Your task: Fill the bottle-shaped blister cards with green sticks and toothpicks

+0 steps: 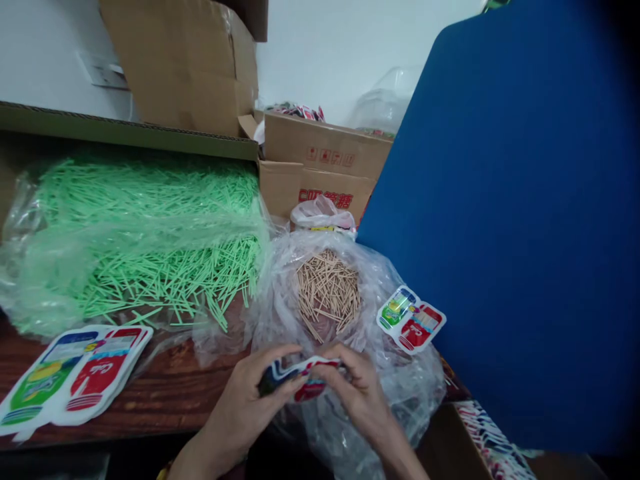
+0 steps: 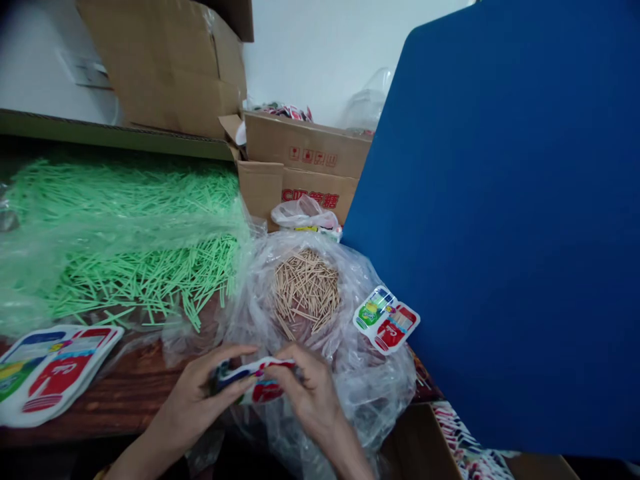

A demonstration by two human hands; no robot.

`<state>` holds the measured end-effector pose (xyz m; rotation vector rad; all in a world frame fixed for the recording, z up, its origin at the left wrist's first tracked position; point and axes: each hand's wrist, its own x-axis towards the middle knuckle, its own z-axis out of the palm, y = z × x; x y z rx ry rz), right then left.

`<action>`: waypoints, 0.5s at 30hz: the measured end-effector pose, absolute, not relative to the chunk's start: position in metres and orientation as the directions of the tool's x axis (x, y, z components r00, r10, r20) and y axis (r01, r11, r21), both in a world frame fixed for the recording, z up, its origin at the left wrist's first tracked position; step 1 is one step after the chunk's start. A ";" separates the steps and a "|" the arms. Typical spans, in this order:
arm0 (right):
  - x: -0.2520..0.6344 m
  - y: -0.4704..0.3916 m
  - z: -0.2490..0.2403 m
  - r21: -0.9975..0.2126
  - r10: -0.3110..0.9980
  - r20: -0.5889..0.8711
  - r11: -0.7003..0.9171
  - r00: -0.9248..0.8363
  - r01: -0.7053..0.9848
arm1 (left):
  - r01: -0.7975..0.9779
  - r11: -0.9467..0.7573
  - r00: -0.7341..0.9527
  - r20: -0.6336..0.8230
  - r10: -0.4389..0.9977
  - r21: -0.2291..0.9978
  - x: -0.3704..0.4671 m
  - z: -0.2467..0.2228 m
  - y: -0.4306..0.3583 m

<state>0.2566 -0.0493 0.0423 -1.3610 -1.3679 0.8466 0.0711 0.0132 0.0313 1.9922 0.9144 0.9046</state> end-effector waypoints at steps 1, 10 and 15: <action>0.268 -0.051 0.048 -0.945 0.977 0.149 0.095 0.154 0.312 | 0.314 -0.418 0.497 0.228 0.838 0.853 0.070 0.028 0.015; 0.407 -0.038 0.075 -0.790 0.750 0.308 -0.140 0.585 0.596 | 0.302 -0.193 0.386 0.066 0.920 0.933 0.029 0.003 0.027; 0.456 -0.027 0.044 -0.753 0.706 0.328 -0.206 0.628 0.625 | 0.332 -0.127 0.301 0.023 0.953 0.935 -0.015 -0.001 0.035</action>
